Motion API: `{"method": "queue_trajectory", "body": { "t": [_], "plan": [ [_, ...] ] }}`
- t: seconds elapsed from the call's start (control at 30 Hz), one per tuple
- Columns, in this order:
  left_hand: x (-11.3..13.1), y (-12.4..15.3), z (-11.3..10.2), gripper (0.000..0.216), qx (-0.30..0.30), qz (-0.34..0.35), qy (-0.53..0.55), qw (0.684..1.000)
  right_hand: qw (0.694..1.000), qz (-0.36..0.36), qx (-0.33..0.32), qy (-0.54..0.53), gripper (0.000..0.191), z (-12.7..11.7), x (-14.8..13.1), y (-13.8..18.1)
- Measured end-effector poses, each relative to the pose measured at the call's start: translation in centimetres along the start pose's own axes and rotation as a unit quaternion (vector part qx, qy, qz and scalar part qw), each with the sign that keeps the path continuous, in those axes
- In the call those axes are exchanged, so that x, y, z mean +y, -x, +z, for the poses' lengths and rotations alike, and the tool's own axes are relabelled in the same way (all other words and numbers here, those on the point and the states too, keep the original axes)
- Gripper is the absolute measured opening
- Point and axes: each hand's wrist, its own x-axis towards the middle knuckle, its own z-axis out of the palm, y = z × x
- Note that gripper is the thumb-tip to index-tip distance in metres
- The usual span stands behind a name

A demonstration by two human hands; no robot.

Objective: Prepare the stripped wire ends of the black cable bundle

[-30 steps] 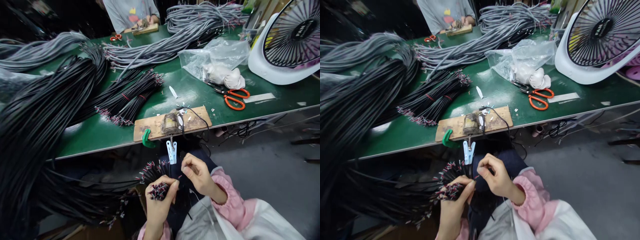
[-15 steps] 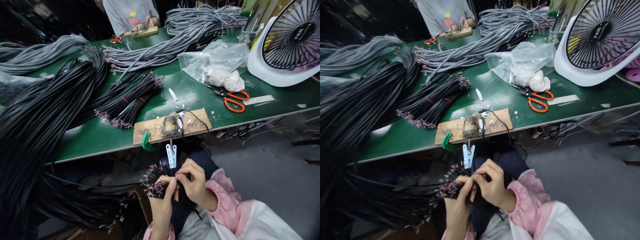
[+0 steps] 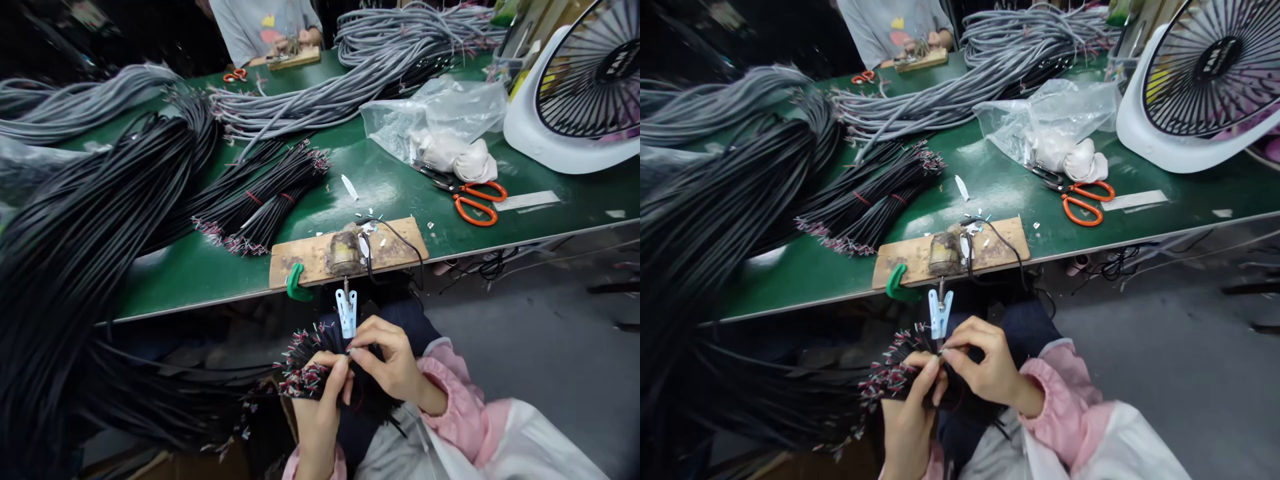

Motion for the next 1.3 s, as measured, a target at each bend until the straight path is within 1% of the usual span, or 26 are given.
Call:
{"method": "queue_trajectory", "body": {
  "t": [0.07,0.17,0.3,0.4,0.47,0.53,0.6,0.67,0.73,0.83,1.03,1.17,1.3],
  "plan": [
    [0.2,0.0,0.0,0.025,-0.005,-0.004,-0.006,1.000,1.000,0.006,0.003,-0.007,0.008,0.1,-0.1,-0.1],
    [0.5,0.0,-0.1,0.022,0.006,-0.002,-0.009,1.000,1.000,0.026,0.000,-0.008,0.010,0.1,0.1,0.0],
    [0.8,0.0,-0.2,0.020,-0.005,0.003,-0.046,0.999,0.999,0.050,0.017,-0.005,0.013,0.0,0.0,0.3],
    [0.9,0.2,-0.2,0.023,-0.009,0.006,-0.046,0.999,0.999,0.042,0.007,-0.019,0.014,0.1,-0.2,0.2],
    [0.8,0.2,-0.3,0.024,-0.020,-0.001,-0.052,0.998,0.999,0.041,0.001,-0.028,0.020,0.2,-0.4,0.1],
    [0.7,0.2,-0.5,0.026,-0.031,-0.014,-0.058,0.998,0.996,0.071,-0.014,-0.059,0.029,0.3,-0.4,-0.2],
    [0.5,0.1,-0.6,0.027,-0.036,-0.023,-0.044,0.998,0.984,0.128,-0.038,-0.117,0.036,0.2,-0.4,-0.3],
    [0.2,0.0,-0.6,0.029,-0.041,-0.028,-0.028,0.998,0.969,0.176,-0.052,-0.164,0.039,0.1,-0.3,-0.4],
    [0.1,0.0,-0.6,0.029,-0.039,-0.027,-0.021,0.999,0.963,0.194,-0.055,-0.177,0.040,0.1,-0.1,-0.3],
    [0.0,0.0,-0.5,0.027,-0.036,-0.027,-0.012,0.999,0.969,0.183,-0.054,-0.158,0.040,0.1,0.1,-0.1],
    [0.1,0.1,-0.4,0.027,-0.030,-0.026,0.000,0.999,0.988,0.115,-0.023,-0.101,0.035,0.0,0.2,0.1],
    [-0.1,0.0,-0.2,0.027,-0.029,-0.030,0.001,0.999,0.994,0.077,-0.025,-0.073,0.034,-0.3,-0.1,0.0],
    [-0.1,0.0,-0.1,0.029,-0.020,-0.032,-0.002,0.999,0.998,0.056,-0.018,-0.038,0.032,-0.3,-0.3,-0.1]
  ]
}}
